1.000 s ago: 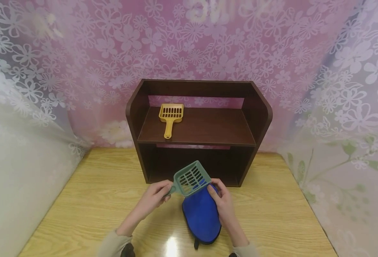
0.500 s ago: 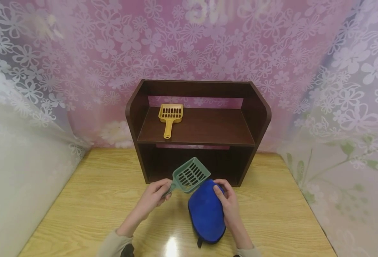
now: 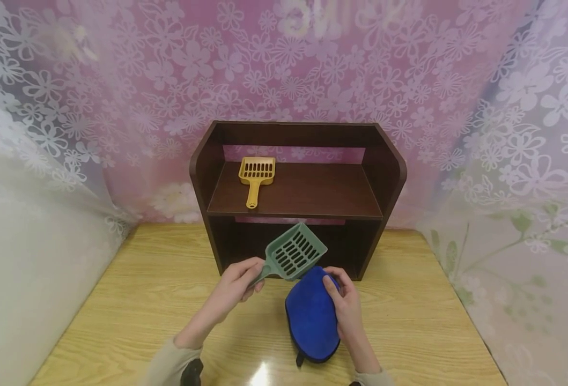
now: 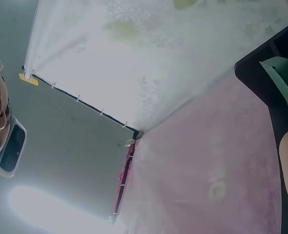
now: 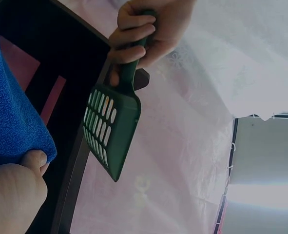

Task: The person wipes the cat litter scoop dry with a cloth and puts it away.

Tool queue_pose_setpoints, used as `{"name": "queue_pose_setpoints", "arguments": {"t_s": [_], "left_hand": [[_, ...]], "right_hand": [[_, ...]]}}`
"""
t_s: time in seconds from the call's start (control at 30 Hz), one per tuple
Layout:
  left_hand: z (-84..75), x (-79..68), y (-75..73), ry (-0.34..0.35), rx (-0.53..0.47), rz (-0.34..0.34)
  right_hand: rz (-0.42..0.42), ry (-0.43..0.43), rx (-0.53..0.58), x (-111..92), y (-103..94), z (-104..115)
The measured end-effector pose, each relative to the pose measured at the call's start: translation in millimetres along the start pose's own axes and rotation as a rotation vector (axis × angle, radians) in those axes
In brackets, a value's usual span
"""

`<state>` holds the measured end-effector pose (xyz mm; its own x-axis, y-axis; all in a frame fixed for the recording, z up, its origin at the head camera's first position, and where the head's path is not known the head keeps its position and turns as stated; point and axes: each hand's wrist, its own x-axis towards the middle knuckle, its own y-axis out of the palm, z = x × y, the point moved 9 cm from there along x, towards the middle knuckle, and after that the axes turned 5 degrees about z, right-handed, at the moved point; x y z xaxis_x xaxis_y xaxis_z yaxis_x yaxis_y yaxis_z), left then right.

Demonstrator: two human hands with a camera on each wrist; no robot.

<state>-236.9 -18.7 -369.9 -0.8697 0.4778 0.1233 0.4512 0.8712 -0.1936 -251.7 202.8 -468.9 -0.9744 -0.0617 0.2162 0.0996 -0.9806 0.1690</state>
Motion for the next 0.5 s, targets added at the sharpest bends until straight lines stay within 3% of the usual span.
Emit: {"name": "queue_pose_setpoints", "arguments": {"t_s": [0.17, 0.5], "left_hand": [[-17.0, 9.8, -2.8, 0.012, 0.043, -0.041], [-13.5, 49.0, -9.6, 0.065, -0.024, -0.142]], "right_hand": [[0.006, 0.004, -0.009, 1, -0.2, 0], [0.004, 0.026, -0.025, -1, -0.7, -2]]}}
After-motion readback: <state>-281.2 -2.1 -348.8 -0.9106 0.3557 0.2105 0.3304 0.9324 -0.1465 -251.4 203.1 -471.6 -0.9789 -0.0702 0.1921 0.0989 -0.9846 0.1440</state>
